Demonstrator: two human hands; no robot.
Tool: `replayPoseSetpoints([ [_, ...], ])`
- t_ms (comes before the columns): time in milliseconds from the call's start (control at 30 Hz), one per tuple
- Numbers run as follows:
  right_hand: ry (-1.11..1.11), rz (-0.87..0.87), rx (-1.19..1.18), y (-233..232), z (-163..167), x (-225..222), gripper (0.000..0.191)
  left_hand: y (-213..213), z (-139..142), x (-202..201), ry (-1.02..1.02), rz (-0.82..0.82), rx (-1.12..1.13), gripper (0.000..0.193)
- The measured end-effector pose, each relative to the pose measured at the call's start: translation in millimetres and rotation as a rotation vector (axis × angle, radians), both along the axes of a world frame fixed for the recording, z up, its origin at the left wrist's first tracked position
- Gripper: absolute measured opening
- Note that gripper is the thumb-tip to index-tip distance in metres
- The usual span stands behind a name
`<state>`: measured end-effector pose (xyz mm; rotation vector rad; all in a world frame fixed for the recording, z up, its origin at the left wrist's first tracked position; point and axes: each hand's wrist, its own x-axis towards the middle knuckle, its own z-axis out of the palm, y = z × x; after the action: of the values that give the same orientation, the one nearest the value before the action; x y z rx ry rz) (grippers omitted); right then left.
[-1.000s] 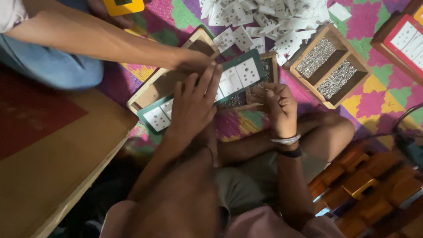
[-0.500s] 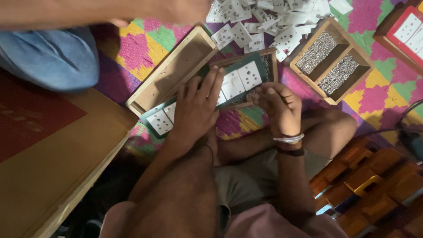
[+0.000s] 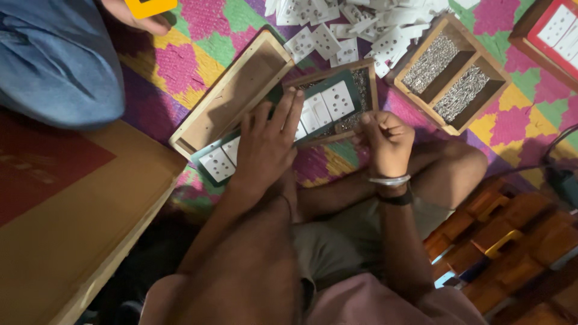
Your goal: The person sits on a mat and assembles small white plastic electrical components into a green plastic frame. They pick up the components and metal fasteners from wooden trays and insert them into the frame slots, occasionally adjusting the frame's position.
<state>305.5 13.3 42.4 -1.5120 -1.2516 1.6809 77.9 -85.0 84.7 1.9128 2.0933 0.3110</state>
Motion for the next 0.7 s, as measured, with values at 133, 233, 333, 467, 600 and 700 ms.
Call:
replayPoseSetpoints([
  [133, 0.110, 0.076, -0.006, 1, 6, -2, 0.010, 0, 1, -2, -0.052, 0.009, -0.011, 0.103],
  [233, 0.094, 0.125, 0.001, -1, 8, -5, 0.013, 0, 1, -2, -0.040, 0.004, -0.006, 0.104],
  [333, -0.028, 0.060, -0.005, -3, 4, -12, 0.011, 1, 2, -1, -0.053, -0.001, -0.008, 0.105],
  [467, -0.141, 0.160, 0.410, -5, -2, -18, 0.012, 1, 3, 1, -0.062, 0.003, -0.009, 0.102],
  [600, -0.181, 0.183, 0.505, -9, -2, -22, 0.011, -1, 1, 3, -0.084, 0.002, -0.002, 0.101],
  [700, -0.225, 0.114, 0.520, -9, -1, -26, 0.010, -2, 1, 5, -0.074, 0.004, 0.036, 0.099],
])
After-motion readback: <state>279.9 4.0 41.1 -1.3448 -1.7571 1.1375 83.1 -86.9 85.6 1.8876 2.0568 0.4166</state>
